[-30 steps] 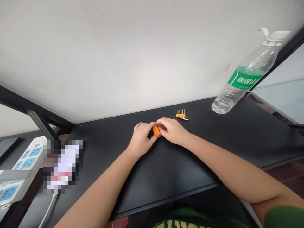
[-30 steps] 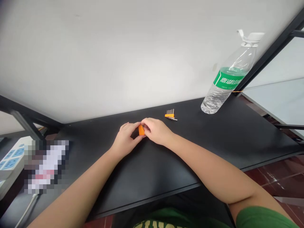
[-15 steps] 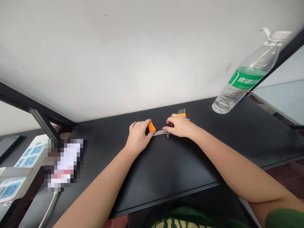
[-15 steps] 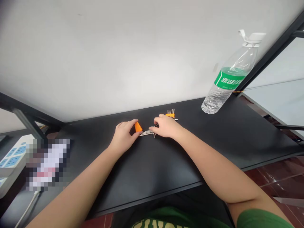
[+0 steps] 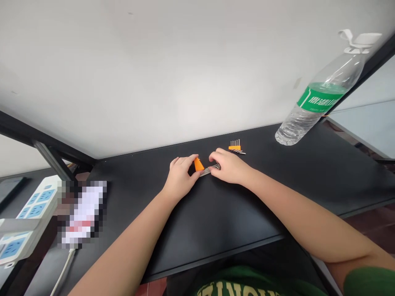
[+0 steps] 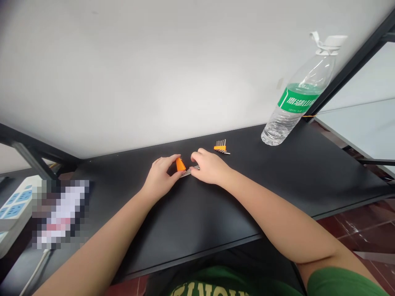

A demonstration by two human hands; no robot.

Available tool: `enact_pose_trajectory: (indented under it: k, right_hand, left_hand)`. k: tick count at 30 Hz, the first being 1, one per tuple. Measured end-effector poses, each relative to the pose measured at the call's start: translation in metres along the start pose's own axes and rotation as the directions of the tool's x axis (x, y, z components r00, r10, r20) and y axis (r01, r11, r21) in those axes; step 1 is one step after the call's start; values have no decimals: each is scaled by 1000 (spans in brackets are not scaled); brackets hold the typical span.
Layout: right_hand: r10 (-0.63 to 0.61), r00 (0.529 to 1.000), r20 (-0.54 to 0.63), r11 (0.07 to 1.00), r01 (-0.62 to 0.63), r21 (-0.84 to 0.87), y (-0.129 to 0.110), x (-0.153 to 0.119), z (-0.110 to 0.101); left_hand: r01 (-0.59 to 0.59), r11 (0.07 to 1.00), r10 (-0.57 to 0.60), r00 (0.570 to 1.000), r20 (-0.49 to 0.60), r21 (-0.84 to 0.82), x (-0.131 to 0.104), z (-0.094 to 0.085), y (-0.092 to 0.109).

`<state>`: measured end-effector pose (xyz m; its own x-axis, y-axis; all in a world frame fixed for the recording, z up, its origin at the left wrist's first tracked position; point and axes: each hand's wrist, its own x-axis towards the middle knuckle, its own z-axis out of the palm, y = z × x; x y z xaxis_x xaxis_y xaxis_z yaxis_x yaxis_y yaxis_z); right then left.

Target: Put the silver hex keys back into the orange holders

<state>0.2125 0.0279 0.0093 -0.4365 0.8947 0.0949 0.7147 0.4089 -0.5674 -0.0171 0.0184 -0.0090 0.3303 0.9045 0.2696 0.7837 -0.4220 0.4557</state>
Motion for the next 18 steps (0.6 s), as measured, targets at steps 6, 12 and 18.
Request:
enact_pose_trajectory:
  k: [6, 12, 18]
  right_hand:
    - [-127, 978, -166, 966, 160, 202, -7, 3, 6]
    - [-84, 966, -245, 941, 158, 301, -9, 7, 17]
    - [0, 966, -258, 927, 97, 363, -12, 8, 20]
  left_hand:
    - [-57, 998, 58, 998, 24, -29, -2, 0, 8]
    - [-59, 998, 60, 998, 22, -32, -2, -1, 10]
    - [-55, 996, 54, 998, 23, 71, -2, -3, 13]
